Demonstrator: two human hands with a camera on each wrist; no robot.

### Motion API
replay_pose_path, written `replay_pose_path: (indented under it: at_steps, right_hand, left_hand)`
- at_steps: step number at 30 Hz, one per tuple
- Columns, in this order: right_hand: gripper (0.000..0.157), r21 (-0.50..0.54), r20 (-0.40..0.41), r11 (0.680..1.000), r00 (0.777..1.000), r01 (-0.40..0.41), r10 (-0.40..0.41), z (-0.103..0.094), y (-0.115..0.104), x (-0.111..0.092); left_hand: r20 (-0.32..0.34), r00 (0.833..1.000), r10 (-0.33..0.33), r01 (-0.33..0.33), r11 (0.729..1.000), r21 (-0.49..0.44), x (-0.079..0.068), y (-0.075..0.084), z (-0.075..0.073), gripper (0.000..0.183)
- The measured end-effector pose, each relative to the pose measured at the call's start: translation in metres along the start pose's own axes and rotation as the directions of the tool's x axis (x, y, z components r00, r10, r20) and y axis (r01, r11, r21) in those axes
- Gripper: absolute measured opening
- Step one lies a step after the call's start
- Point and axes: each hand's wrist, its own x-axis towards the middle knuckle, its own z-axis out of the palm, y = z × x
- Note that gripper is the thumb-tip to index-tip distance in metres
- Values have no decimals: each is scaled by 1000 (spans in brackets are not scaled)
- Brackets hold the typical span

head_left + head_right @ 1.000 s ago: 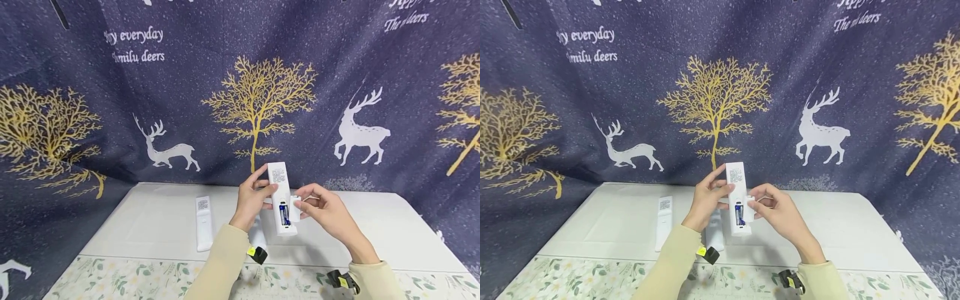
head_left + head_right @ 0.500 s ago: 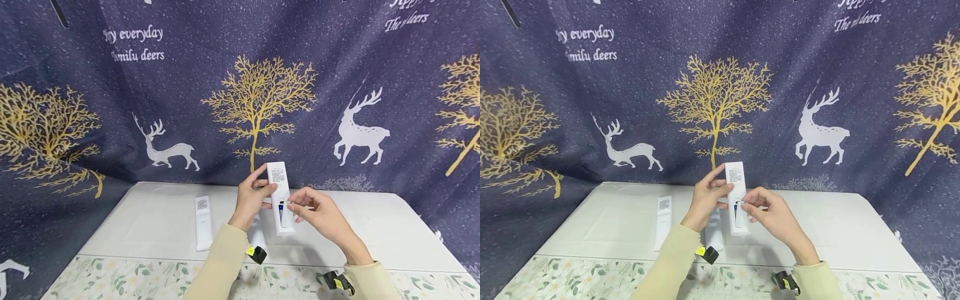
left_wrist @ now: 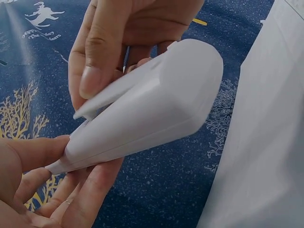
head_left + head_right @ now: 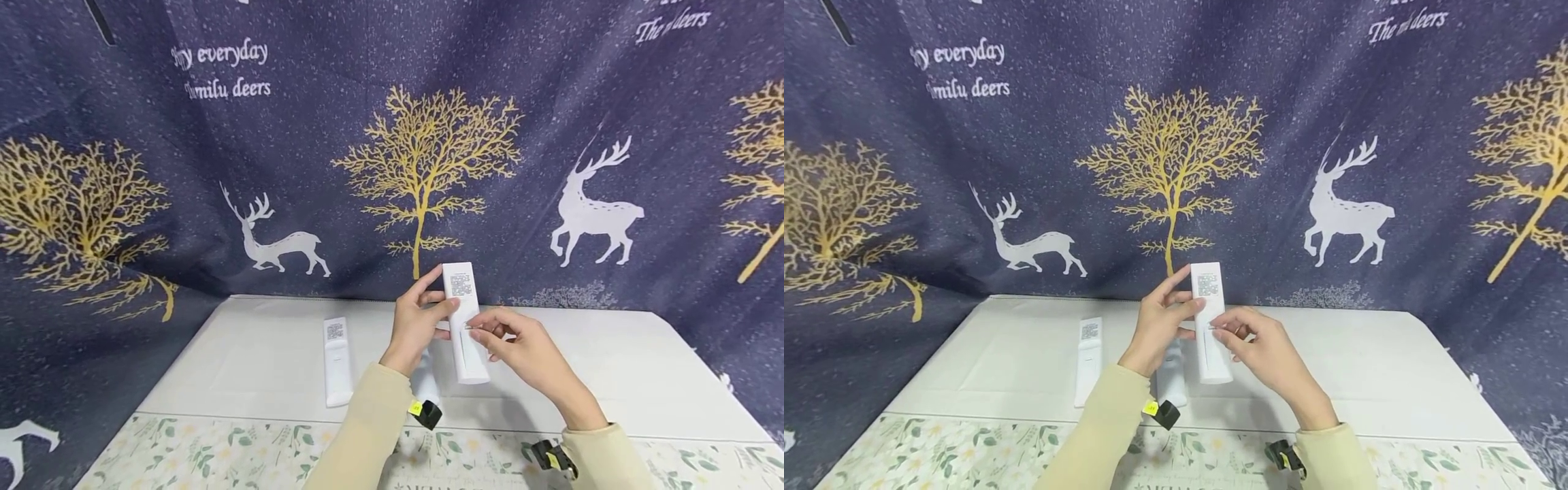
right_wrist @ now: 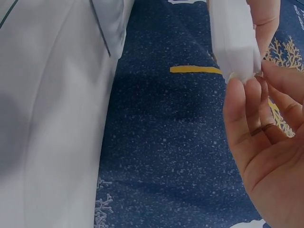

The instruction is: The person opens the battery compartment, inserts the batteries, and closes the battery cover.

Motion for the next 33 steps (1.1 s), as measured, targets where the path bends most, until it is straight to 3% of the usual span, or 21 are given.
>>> replay_pose_path:
  at_steps: [4, 7, 13, 25, 33]
  right_hand:
    - [24, -34, -6, 999, 1000, -5, 5, 0, 2, 0]
    - [40, -48, -24, 997, 998, -60, 59, 2, 3, -1]
    - [66, 75, 4, 986, 989, -148, 148, 5, 5, -1]
    - [72, 188, 58, 966, 984, -175, 167, 1, 8, 3]
    - [75, 172, 64, 968, 983, -183, 175, 2, 7, 2]
  left_hand:
    - [-4, 1000, -4, 4, 1000, -1, -2, 1, 0, 66]
    - [-5, 1000, -16, 16, 1000, -1, -4, 0, -1, 65]
    - [2, 1000, -15, 15, 1000, -5, -3, -2, -1, 66]
    - [18, 1000, -18, 19, 1000, -7, 1, 2, 2, 67]
    - [22, 1000, -22, 22, 1000, 14, 0, -1, 2, 66]
